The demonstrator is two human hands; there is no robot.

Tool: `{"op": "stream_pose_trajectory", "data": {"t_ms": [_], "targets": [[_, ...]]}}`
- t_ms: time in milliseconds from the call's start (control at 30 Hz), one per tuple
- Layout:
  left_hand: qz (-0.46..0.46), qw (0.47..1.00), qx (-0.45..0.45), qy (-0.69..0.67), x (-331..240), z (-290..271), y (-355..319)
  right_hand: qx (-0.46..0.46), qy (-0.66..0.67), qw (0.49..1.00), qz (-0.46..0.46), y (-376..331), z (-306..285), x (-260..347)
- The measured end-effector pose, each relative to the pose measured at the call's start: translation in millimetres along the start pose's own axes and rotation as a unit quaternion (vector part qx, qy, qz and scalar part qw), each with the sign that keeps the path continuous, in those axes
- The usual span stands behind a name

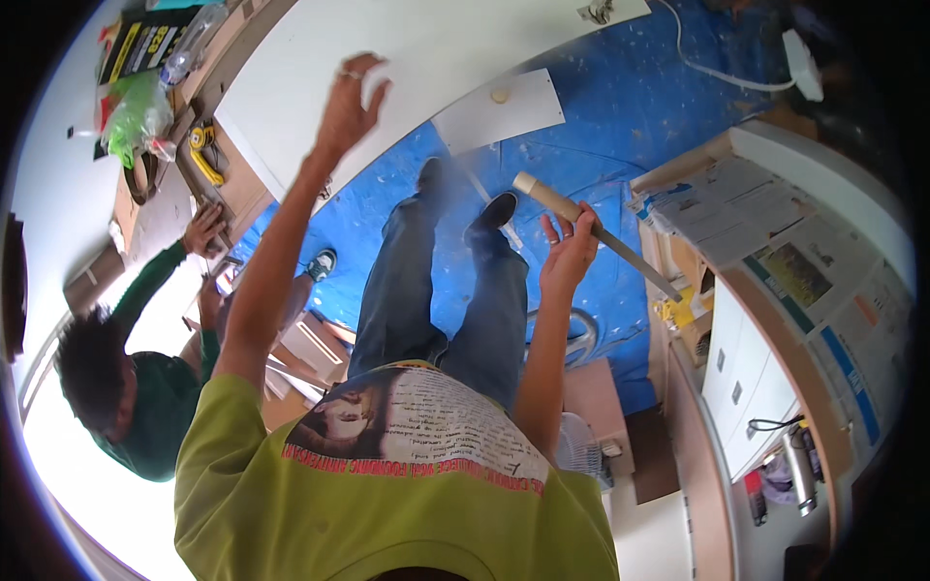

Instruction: The person attaches a wooden edge band to a white cabinet door using a hammer and a small block. They repeatedly tap the edge band into place along the door's perimeter, then flip the door to work on the opposite side.

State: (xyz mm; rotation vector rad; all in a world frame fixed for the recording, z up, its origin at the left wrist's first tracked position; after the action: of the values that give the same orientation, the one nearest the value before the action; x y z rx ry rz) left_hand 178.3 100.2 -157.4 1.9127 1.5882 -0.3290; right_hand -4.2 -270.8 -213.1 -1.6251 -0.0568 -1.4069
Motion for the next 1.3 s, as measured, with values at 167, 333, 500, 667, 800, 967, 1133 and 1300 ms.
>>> {"op": "stream_pose_trajectory", "data": {"t_ms": [167, 333, 500, 667, 800, 967, 1133, 1300], "targets": [[0.053, 0.991, -0.015, 0.122, 68, 7, 27, -0.066, 0.08, 0.995, -0.012, -4, 10, -45], [0.077, 0.991, -0.016, 0.113, 63, 16, 15, -0.099, 0.137, 0.984, 0.064, -44, 87, -141], [0.05, 0.989, 0.011, 0.137, 84, 18, 10, -0.101, 0.182, 0.977, 0.048, -77, 105, -149], [0.047, 0.989, 0.02, 0.137, 82, 19, 14, -0.161, 0.281, 0.946, 0.028, -76, 90, -156], [0.054, 0.989, 0.012, 0.139, 79, 15, 12, -0.15, 0.307, 0.938, 0.057, -100, 125, -185], [0.051, 0.989, 0.024, 0.139, 81, 18, 13, -0.188, 0.29, 0.938, 0.042, -110, 89, -191], [0.061, 0.988, 0.026, 0.143, 82, 21, 13, -0.17, 0.29, 0.94, 0.065, -128, 131, -189], [0.052, 0.988, 0.027, 0.14, 81, 20, 12, -0.183, 0.271, 0.942, 0.08, -132, 112, -199]]}}
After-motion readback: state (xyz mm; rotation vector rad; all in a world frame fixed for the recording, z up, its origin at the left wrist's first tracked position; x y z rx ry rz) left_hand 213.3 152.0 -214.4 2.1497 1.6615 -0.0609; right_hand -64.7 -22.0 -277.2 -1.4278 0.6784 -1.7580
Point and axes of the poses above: each hand's wrist, its own y-axis towards the middle knuckle, its own z-axis out of the palm, x = y × z, the point moved 9 cm from there along y, towards the middle knuckle, and after that the axes turned 8 degrees about -x, right-handed, at the moved point
